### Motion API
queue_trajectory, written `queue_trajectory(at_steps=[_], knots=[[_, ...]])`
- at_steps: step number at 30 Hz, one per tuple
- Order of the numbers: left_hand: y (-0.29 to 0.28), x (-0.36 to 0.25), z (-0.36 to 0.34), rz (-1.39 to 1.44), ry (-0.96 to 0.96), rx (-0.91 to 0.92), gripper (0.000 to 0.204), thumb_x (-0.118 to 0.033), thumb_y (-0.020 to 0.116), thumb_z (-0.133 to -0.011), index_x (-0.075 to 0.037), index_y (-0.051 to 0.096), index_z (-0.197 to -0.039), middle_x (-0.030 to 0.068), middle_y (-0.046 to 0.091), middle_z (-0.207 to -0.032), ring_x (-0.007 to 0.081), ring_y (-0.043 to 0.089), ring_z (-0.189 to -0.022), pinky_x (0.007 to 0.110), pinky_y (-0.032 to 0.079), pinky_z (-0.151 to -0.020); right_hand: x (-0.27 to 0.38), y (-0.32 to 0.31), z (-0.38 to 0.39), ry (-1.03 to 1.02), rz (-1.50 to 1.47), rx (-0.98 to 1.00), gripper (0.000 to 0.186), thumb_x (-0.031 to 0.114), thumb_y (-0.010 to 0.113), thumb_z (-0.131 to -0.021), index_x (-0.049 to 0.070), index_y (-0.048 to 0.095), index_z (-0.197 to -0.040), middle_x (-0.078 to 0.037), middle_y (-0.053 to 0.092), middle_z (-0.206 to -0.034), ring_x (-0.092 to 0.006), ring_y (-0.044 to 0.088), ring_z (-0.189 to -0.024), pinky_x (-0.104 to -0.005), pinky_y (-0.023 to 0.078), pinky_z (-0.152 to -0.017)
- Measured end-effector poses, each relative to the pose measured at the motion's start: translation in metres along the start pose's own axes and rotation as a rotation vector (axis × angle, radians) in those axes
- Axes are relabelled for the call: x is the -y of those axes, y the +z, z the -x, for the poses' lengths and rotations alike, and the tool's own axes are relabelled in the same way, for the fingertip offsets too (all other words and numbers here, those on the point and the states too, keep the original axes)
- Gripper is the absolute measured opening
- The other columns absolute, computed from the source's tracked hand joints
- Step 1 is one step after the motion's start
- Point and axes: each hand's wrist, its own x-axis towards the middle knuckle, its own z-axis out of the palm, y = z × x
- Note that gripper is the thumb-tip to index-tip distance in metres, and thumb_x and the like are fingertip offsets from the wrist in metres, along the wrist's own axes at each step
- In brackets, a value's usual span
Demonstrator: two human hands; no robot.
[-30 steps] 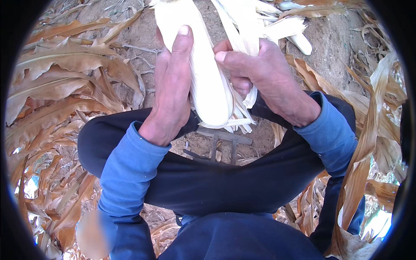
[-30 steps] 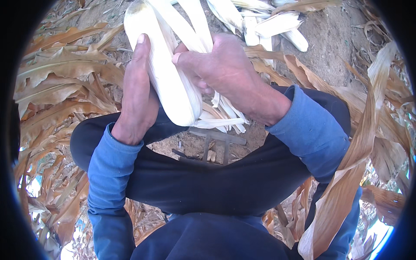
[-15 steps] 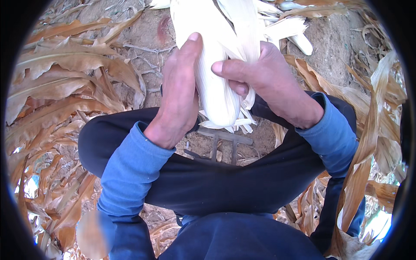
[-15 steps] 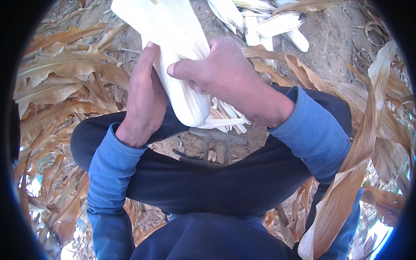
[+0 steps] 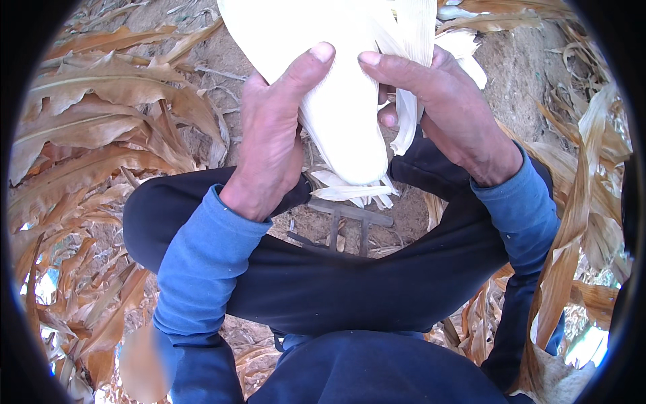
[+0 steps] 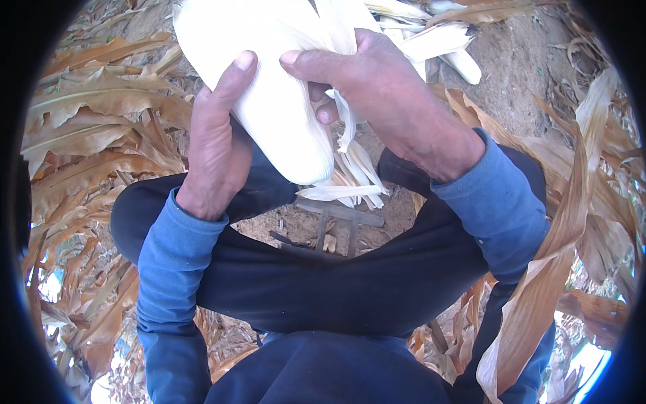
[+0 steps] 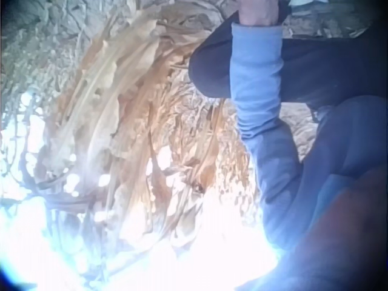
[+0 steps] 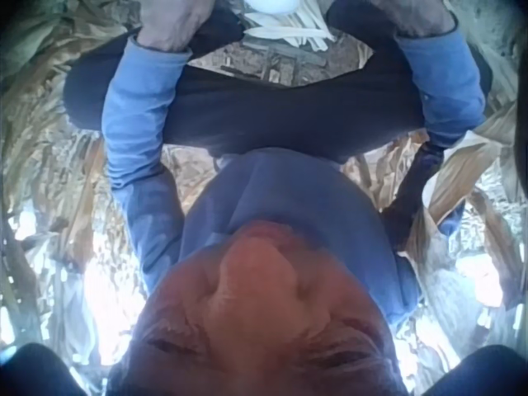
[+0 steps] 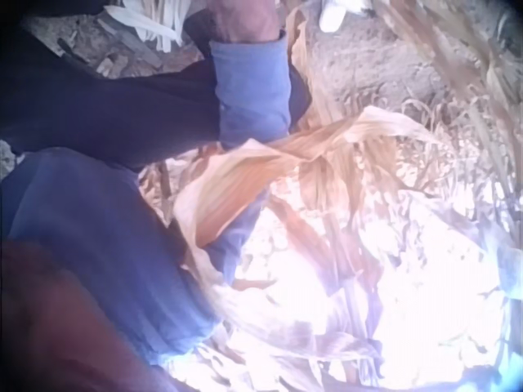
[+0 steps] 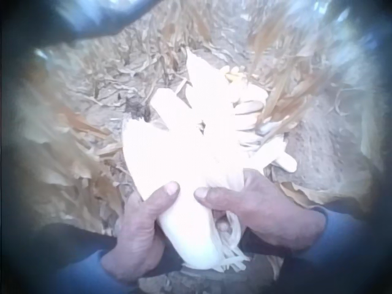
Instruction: The person shucks corn cobs by hand, peeling back the husks and removing the silk to reveal the kernels. The person handles multiple corn cobs one at a time, discarding the husks and silk onto the ground.
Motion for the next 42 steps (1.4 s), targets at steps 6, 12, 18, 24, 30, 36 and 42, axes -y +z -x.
queue_trajectory(at_steps=[6, 12, 18, 24, 30, 36, 42], knots=[[-0.008, 0.01, -0.007, -0.156, 0.09, 0.072, 0.061, -0.037, 0.064, -0.092, 0.007, 0.044, -0.129, 0.0177, 0.063, -0.11, 0.0214, 0.068, -0.096, 0.03, 0.06, -0.08, 0.003, 0.004, 0.006, -0.025, 0.101, -0.026, 0.046, 0.03, 0.068, -0.086, -0.009, 0.062, -0.11, -0.016, 0.069, -0.091, -0.0174, 0.069, -0.075, -0.0234, 0.055, -0.06], [-0.006, 0.017, -0.007, -0.303, 0.123, -0.002, 0.06, -0.036, 0.064, -0.092, 0.009, 0.044, -0.128, 0.0199, 0.063, -0.108, 0.0235, 0.07, -0.092, 0.031, 0.061, -0.076, 0.0, 0.006, 0.006, 0.012, 0.138, 0.028, 0.042, 0.021, 0.069, -0.083, -0.013, 0.062, -0.107, -0.017, 0.068, -0.084, -0.0192, 0.069, -0.071, -0.0264, 0.056, -0.059], [-0.004, 0.011, 0.0, -0.093, -0.078, 0.06, 0.06, -0.021, 0.073, -0.083, 0.01, 0.041, -0.123, 0.0194, 0.062, -0.103, 0.0219, 0.069, -0.086, 0.03, 0.06, -0.073, -0.007, 0.001, 0.004, -0.012, 0.135, -0.024, 0.043, 0.02, 0.069, -0.08, -0.015, 0.062, -0.104, -0.019, 0.068, -0.084, -0.0199, 0.069, -0.071, -0.0274, 0.055, -0.059], [-0.001, 0.007, 0.001, -0.15, -0.111, 0.018, 0.058, -0.017, 0.072, -0.08, 0.011, 0.043, -0.121, 0.0194, 0.062, -0.104, 0.0218, 0.068, -0.09, 0.03, 0.059, -0.075, -0.013, 0.0, 0.004, -0.046, 0.145, -0.12, 0.039, 0.018, 0.068, -0.078, -0.014, 0.062, -0.1, -0.018, 0.067, -0.082, -0.0183, 0.067, -0.067, -0.0263, 0.053, -0.057], [0.009, 0.005, 0.002, -0.396, 0.043, -0.099, 0.049, -0.005, 0.067, -0.073, 0.012, 0.048, -0.115, 0.017, 0.063, -0.102, 0.0176, 0.067, -0.085, 0.028, 0.056, -0.072, 0.001, 0.01, 0.008, 0.009, 0.289, -0.094, 0.036, 0.013, 0.066, -0.076, -0.015, 0.062, -0.099, -0.016, 0.067, -0.076, -0.0168, 0.065, -0.063, -0.0286, 0.052, -0.057], [0.009, 0.015, 0.0, -0.382, 0.066, -0.187, 0.04, -0.005, 0.067, -0.074, 0.011, 0.054, -0.109, 0.0129, 0.064, -0.095, 0.0149, 0.065, -0.084, 0.027, 0.054, -0.071, -0.002, 0.017, 0.011, 0.023, 0.351, -0.172, 0.031, 0.012, 0.063, -0.078, -0.013, 0.063, -0.097, -0.014, 0.066, -0.074, -0.0161, 0.064, -0.062, -0.03, 0.051, -0.055], [-0.006, -0.001, -0.004, -0.167, -0.044, -0.206, 0.04, -0.018, 0.059, -0.086, 0.013, 0.052, -0.111, 0.0128, 0.063, -0.092, 0.0165, 0.066, -0.076, 0.028, 0.056, -0.066, -0.006, -0.006, 0.005, 0.047, 0.181, -0.169, 0.027, 0.014, 0.053, -0.09, -0.006, 0.059, -0.106, -0.009, 0.066, -0.087, -0.0149, 0.065, -0.073, -0.0279, 0.054, -0.067]])
